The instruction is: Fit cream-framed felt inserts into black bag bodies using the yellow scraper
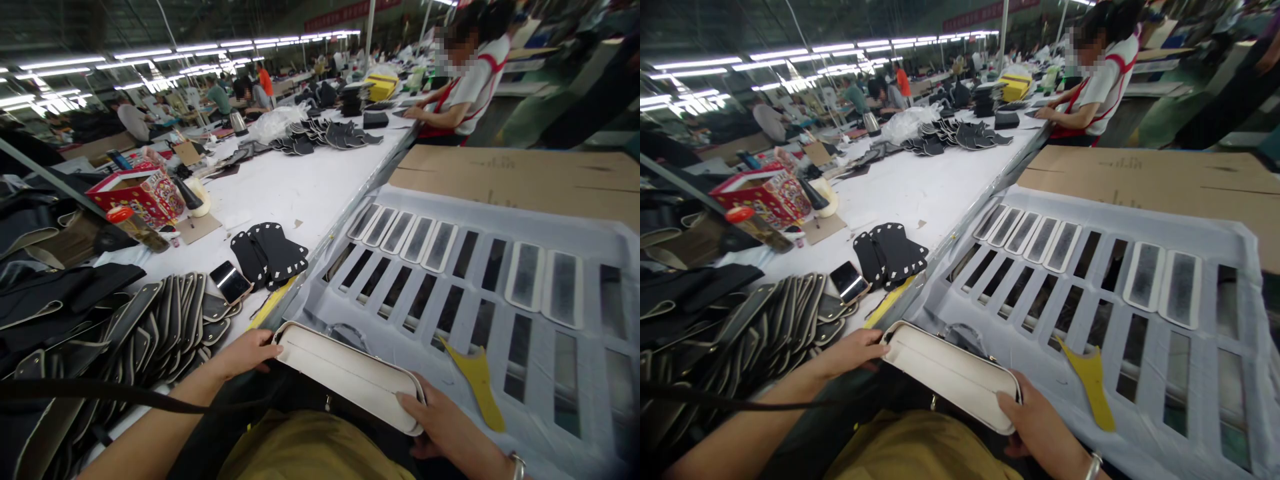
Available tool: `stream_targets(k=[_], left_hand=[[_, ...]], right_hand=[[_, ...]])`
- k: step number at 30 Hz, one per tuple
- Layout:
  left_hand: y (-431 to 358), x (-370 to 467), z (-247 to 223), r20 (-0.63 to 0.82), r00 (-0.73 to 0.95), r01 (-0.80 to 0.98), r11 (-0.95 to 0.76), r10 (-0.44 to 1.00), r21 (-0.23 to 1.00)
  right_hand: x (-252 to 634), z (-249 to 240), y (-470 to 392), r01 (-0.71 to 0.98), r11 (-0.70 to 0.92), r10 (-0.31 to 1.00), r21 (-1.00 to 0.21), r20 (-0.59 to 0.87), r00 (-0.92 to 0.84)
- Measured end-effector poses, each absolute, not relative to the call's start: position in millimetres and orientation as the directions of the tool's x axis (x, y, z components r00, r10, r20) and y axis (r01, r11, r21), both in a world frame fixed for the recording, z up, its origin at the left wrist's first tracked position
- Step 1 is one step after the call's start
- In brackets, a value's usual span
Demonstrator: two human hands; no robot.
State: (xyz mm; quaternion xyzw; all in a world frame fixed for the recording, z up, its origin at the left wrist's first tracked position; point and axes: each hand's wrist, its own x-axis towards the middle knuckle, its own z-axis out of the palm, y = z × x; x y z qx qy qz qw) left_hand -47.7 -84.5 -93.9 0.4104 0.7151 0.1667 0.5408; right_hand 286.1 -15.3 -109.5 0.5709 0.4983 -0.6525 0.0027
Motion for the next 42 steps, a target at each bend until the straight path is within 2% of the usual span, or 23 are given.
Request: stream_targets(k=[2, 4, 7, 10, 18, 25, 32, 33, 35, 37, 38, 40, 42], left_hand=[[-86, -48, -92, -0.639, -0.12, 0.376, 0.631, 0.759, 0.679], [-84, -45, -91, -0.608, -0.182, 0.454, 0.614, 0.773, 0.645], [-76, -38, -90, -0.523, -0.258, 0.698, 0.531, 0.812, 0.48], [-70, -32, -91, -0.435, -0.284, 0.837, 0.442, 0.854, 0.322], [-77, -26, -100, -0.357, -0.312, 0.876, 0.412, 0.881, 0.251], [-72, -30, -104, -0.378, -0.296, 0.84, 0.428, 0.877, 0.334], [-80, -37, -107, -0.463, -0.246, 0.715, 0.482, 0.851, 0.506], [-82, -38, -107, -0.491, -0.236, 0.652, 0.511, 0.838, 0.56], [-87, -40, -108, -0.556, -0.242, 0.418, 0.602, 0.795, 0.68], [-91, -41, -107, -0.618, -0.271, 0.139, 0.666, 0.738, 0.733], [-92, -41, -107, -0.636, -0.288, 0.055, 0.675, 0.716, 0.735], [-91, -39, -106, -0.631, -0.304, 0.072, 0.677, 0.714, 0.732], [-89, -37, -104, -0.573, -0.3, 0.282, 0.645, 0.763, 0.71]], right_hand=[[286, -111, -15, 0.58, -0.502, 0.564, -0.641, -0.752, -0.341], [286, -111, -14, 0.579, -0.506, 0.56, -0.639, -0.754, -0.342], [286, -110, -14, 0.584, -0.517, 0.555, -0.626, -0.764, -0.328], [286, -111, -15, 0.579, -0.528, 0.561, -0.622, -0.767, -0.312], [286, -108, -15, 0.573, -0.522, 0.55, -0.632, -0.763, -0.34], [283, -102, -14, 0.578, -0.515, 0.555, -0.633, -0.76, -0.337], [284, -101, -16, 0.561, -0.541, 0.554, -0.626, -0.767, -0.323], [284, -101, -16, 0.556, -0.544, 0.556, -0.629, -0.766, -0.323], [284, -101, -17, 0.545, -0.548, 0.558, -0.634, -0.763, -0.327], [284, -100, -17, 0.545, -0.546, 0.561, -0.636, -0.761, -0.326], [284, -100, -17, 0.547, -0.544, 0.562, -0.636, -0.76, -0.326], [283, -98, -17, 0.549, -0.538, 0.566, -0.64, -0.757, -0.327], [282, -96, -16, 0.547, -0.533, 0.572, -0.646, -0.751, -0.329]])
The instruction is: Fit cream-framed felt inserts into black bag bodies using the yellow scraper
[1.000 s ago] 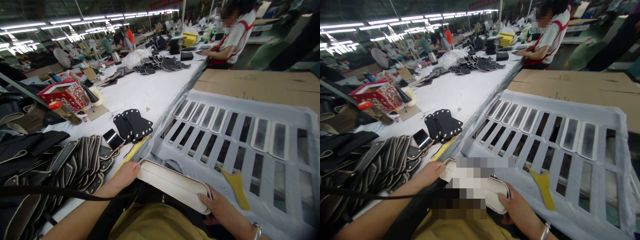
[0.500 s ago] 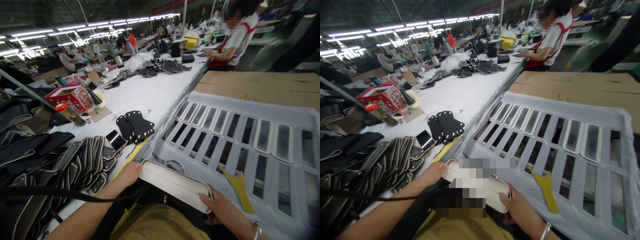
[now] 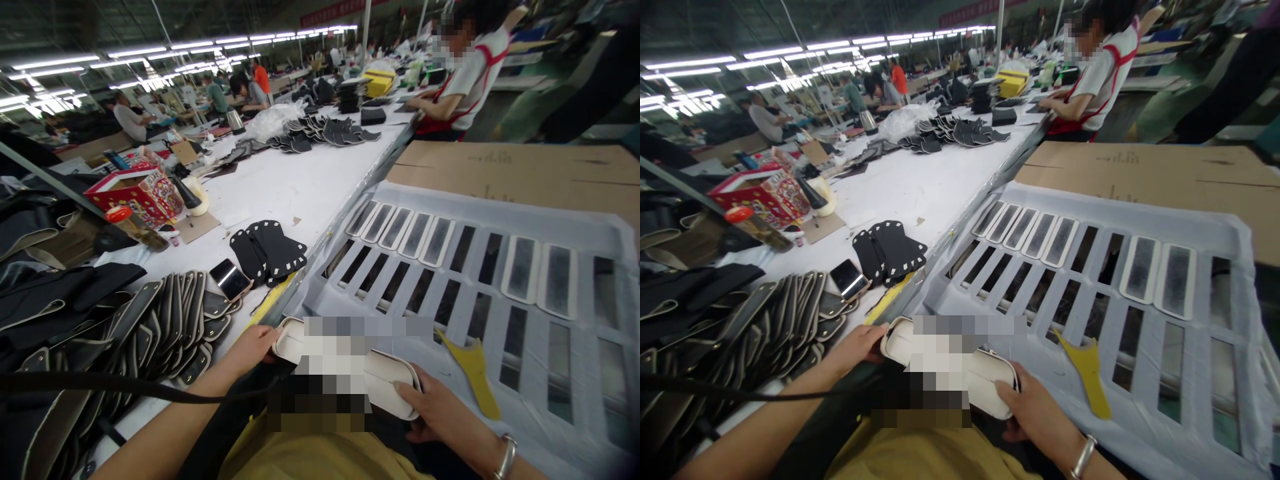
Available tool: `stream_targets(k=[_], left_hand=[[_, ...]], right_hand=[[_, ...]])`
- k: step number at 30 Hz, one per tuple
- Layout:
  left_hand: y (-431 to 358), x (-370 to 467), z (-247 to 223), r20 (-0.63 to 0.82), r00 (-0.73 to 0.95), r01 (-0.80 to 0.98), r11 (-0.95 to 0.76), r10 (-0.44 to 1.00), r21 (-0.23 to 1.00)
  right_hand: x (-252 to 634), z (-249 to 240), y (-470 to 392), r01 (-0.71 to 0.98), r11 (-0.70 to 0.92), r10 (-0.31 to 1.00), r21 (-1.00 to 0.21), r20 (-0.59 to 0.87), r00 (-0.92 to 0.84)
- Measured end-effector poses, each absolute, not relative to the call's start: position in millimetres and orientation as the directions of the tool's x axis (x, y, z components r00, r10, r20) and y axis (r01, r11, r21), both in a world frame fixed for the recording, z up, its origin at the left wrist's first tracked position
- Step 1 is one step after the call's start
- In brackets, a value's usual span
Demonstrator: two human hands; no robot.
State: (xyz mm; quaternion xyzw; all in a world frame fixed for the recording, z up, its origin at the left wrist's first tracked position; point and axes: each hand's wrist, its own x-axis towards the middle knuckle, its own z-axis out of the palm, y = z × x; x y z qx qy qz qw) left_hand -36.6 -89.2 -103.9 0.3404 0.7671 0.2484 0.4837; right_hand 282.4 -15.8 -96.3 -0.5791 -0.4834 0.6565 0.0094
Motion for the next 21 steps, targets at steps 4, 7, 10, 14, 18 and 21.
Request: stream_targets(k=[4, 7, 10, 14, 18, 21], left_hand=[[-83, -30, -99, -0.391, -0.292, 0.77, 0.457, 0.873, 0.446], [-82, -27, -96, -0.345, -0.307, 0.823, 0.43, 0.887, 0.372], [-82, -27, -97, -0.34, -0.302, 0.84, 0.417, 0.891, 0.348], [-82, -29, -101, -0.328, -0.288, 0.856, 0.395, 0.9, 0.333], [-81, -29, -102, -0.324, -0.285, 0.864, 0.388, 0.902, 0.32], [-79, -27, -100, -0.325, -0.293, 0.866, 0.394, 0.899, 0.31]], right_hand=[[281, -92, -15, 0.546, -0.536, 0.572, -0.643, -0.753, -0.326], [282, -92, -15, 0.558, -0.53, 0.564, -0.639, -0.757, -0.331], [284, -94, -15, 0.562, -0.516, 0.555, -0.646, -0.752, -0.355], [286, -98, -14, 0.57, -0.502, 0.558, -0.651, -0.747, -0.362], [286, -102, -13, 0.572, -0.51, 0.558, -0.642, -0.753, -0.348], [287, -107, -14, 0.558, -0.512, 0.563, -0.653, -0.746, -0.356]])
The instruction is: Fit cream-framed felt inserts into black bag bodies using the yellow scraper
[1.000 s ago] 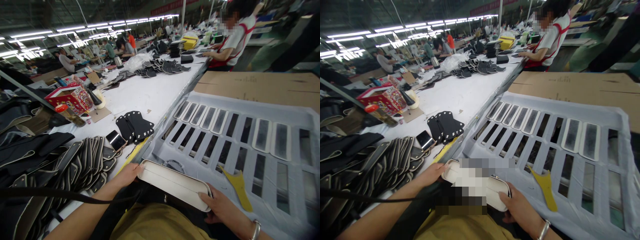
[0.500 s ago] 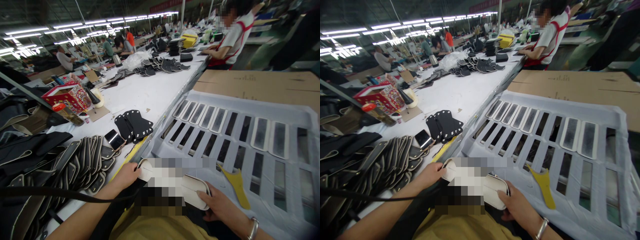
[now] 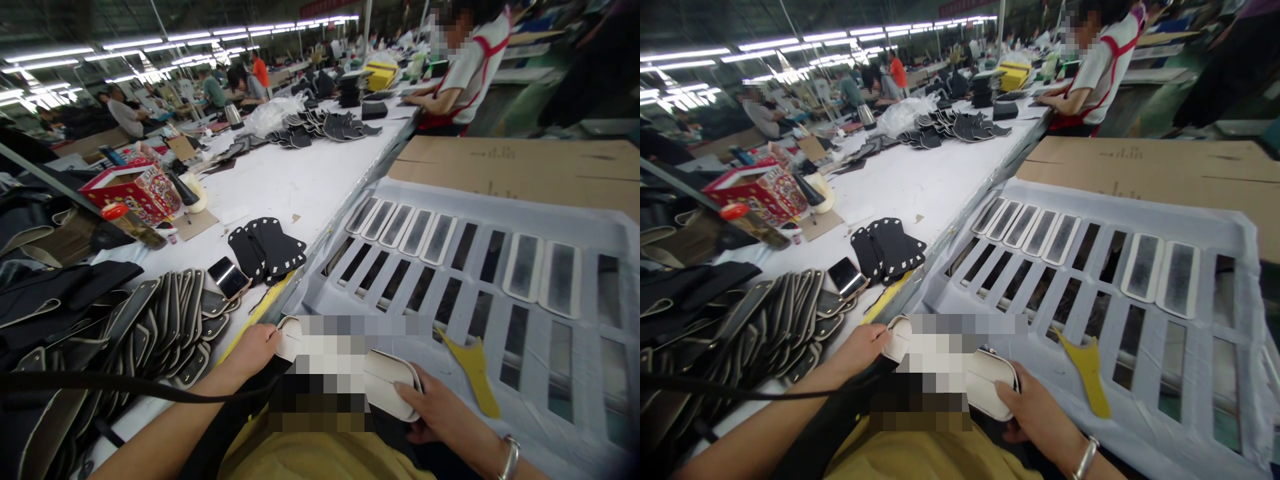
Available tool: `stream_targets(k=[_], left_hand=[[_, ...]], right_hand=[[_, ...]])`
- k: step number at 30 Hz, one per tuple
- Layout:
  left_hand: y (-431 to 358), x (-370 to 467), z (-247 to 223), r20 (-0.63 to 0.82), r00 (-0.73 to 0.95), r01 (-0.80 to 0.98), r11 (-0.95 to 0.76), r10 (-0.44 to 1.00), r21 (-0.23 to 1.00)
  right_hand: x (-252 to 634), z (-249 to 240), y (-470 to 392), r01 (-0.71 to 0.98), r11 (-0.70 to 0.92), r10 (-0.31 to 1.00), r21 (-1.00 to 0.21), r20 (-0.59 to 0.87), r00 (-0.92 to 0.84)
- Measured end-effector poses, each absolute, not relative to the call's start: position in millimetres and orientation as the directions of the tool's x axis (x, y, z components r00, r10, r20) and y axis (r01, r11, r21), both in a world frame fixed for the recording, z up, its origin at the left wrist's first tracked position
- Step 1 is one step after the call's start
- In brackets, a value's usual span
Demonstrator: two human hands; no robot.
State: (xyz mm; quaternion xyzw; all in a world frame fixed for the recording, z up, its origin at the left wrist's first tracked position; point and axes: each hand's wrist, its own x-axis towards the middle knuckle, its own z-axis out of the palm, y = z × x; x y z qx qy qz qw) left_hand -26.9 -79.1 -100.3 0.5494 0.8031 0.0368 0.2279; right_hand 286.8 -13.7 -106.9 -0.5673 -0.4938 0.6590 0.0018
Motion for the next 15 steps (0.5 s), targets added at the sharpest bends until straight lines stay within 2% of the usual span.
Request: stream_targets(k=[8, 10, 12, 14, 15], left_hand=[[-77, -31, -93, -0.373, -0.262, 0.83, 0.405, 0.89, 0.384], [-79, -36, -92, -0.482, -0.231, 0.702, 0.488, 0.845, 0.518], [-82, -41, -94, -0.594, -0.216, 0.448, 0.619, 0.775, 0.645], [-84, -43, -96, -0.632, -0.233, 0.271, 0.674, 0.739, 0.688], [-84, -42, -98, -0.608, -0.262, 0.298, 0.662, 0.75, 0.688]], right_hand=[[285, -105, -14, 0.564, -0.512, 0.573, -0.648, -0.747, -0.338], [284, -103, -14, 0.565, -0.517, 0.569, -0.643, -0.751, -0.333], [284, -103, -14, 0.567, -0.519, 0.565, -0.64, -0.754, -0.334], [284, -104, -14, 0.571, -0.51, 0.564, -0.643, -0.751, -0.343], [284, -104, -14, 0.57, -0.504, 0.567, -0.649, -0.746, -0.349]])
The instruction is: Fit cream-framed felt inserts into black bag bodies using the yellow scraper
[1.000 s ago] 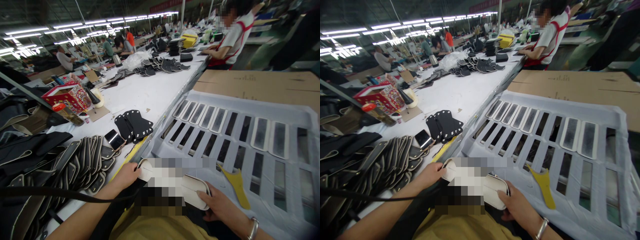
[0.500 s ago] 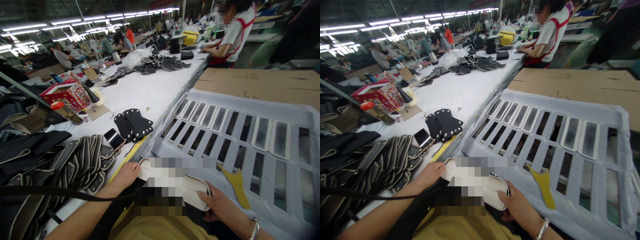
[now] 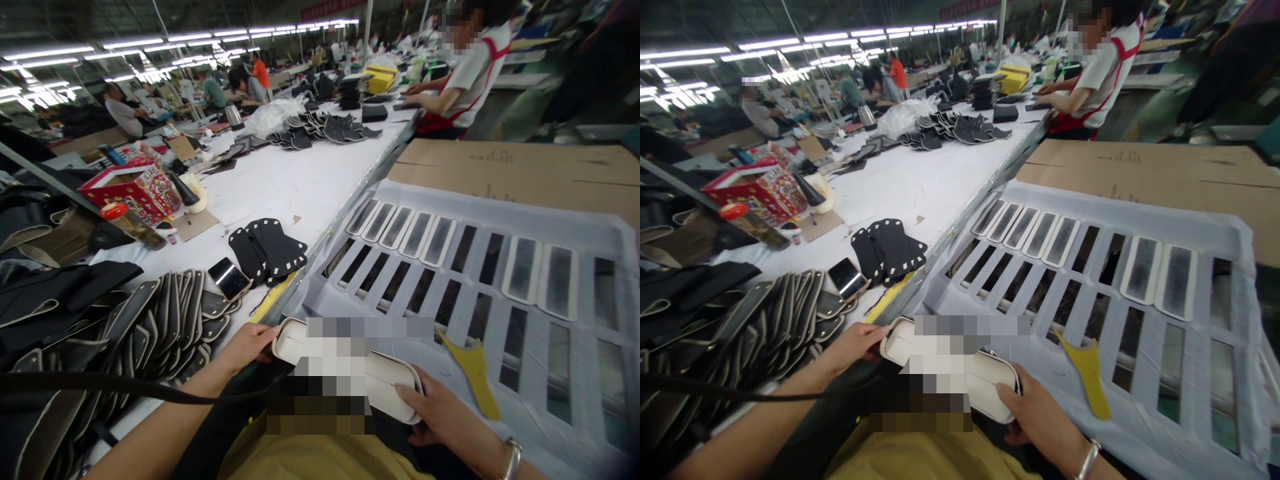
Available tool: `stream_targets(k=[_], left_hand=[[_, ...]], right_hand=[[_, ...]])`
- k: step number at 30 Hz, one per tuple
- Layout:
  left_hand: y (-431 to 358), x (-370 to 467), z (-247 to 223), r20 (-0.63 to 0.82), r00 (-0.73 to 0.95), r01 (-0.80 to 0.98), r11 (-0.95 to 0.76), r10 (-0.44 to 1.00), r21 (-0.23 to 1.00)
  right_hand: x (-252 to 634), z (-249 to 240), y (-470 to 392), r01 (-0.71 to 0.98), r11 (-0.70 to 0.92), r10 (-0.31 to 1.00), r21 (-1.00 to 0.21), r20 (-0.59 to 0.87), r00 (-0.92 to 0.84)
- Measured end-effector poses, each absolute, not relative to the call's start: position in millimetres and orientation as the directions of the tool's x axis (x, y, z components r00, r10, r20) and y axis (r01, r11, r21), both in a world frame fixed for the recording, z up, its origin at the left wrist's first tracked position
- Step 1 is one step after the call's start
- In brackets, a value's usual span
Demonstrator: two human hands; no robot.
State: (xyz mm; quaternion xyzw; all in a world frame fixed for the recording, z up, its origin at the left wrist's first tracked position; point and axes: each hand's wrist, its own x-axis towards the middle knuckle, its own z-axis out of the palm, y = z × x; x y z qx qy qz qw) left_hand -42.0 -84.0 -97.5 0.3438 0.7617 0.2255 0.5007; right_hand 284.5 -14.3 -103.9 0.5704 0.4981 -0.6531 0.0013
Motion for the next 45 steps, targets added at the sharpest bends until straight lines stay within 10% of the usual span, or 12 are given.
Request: stream_targets(k=[6, 19, 25, 31, 45], left_hand=[[-77, -33, -99, -0.305, -0.295, 0.828, 0.402, 0.905, 0.391], [-79, -29, -98, -0.269, -0.283, 0.869, 0.364, 0.921, 0.336], [-89, -46, -106, -0.517, -0.288, 0.312, 0.59, 0.806, 0.745], [-86, -69, -130, -0.654, -0.146, -0.145, 0.638, 0.743, 0.757], [-62, -62, -117, -0.678, -0.037, 0.053, 0.679, 0.734, 0.733]], right_hand=[[283, -99, -14, 0.583, -0.504, 0.564, -0.637, -0.754, -0.337], [288, -107, -14, 0.572, -0.498, 0.568, -0.652, -0.743, -0.353], [289, -112, -15, 0.565, -0.493, 0.573, -0.662, -0.735, -0.361], [286, -109, -13, 0.59, -0.509, 0.552, -0.627, -0.763, -0.335], [286, -110, -12, 0.581, -0.542, 0.517, -0.608, -0.786, -0.34]])
